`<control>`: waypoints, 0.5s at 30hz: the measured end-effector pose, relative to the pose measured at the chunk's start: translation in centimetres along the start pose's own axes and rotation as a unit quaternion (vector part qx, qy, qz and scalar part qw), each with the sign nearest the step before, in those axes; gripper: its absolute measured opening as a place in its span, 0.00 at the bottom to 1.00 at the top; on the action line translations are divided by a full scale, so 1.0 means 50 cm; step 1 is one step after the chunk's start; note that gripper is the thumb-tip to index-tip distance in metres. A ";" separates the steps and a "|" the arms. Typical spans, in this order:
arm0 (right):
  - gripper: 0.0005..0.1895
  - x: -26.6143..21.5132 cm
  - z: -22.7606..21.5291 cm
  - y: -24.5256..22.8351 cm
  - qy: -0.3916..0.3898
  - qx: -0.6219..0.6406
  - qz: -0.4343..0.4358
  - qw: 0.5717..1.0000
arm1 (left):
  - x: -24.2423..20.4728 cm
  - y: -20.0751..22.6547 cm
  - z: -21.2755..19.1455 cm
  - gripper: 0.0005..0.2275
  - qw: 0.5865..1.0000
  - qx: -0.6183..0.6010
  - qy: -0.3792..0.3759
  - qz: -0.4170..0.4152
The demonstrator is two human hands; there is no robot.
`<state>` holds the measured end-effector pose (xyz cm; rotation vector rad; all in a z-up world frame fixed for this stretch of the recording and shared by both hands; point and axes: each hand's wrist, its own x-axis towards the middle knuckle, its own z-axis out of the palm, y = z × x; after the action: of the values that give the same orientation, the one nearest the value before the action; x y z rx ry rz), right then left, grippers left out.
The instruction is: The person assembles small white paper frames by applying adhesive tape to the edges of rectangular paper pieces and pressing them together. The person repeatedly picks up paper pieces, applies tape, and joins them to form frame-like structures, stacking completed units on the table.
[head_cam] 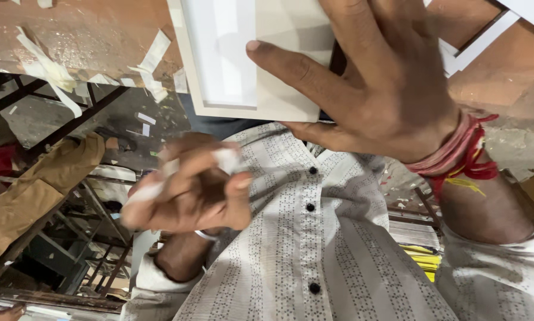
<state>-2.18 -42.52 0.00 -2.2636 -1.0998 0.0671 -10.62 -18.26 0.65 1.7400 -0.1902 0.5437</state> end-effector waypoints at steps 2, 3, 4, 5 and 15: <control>0.44 0.000 0.002 -0.010 -0.003 -0.001 0.009 1.000 | -0.025 0.028 0.013 0.29 0.994 0.016 -0.043 -0.102; 0.45 0.003 0.000 -0.015 0.003 -0.002 0.005 1.000 | -0.027 0.040 0.023 0.30 0.986 0.043 -0.055 -0.154; 0.44 0.008 0.000 -0.021 0.005 -0.002 0.004 1.000 | -0.040 0.049 0.024 0.29 0.979 0.050 -0.054 -0.189; 0.44 0.014 -0.003 -0.025 0.008 -0.005 0.006 1.000 | -0.053 0.050 0.024 0.29 0.972 0.054 -0.056 -0.222; 0.37 0.105 -0.051 -0.050 -0.001 -0.005 0.015 1.000 | -0.096 -0.017 0.032 0.27 0.957 -0.026 0.022 -0.288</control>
<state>0.28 -38.81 4.54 -2.2892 -1.0681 0.0769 -14.06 -20.38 -2.49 1.6308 0.3275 0.1441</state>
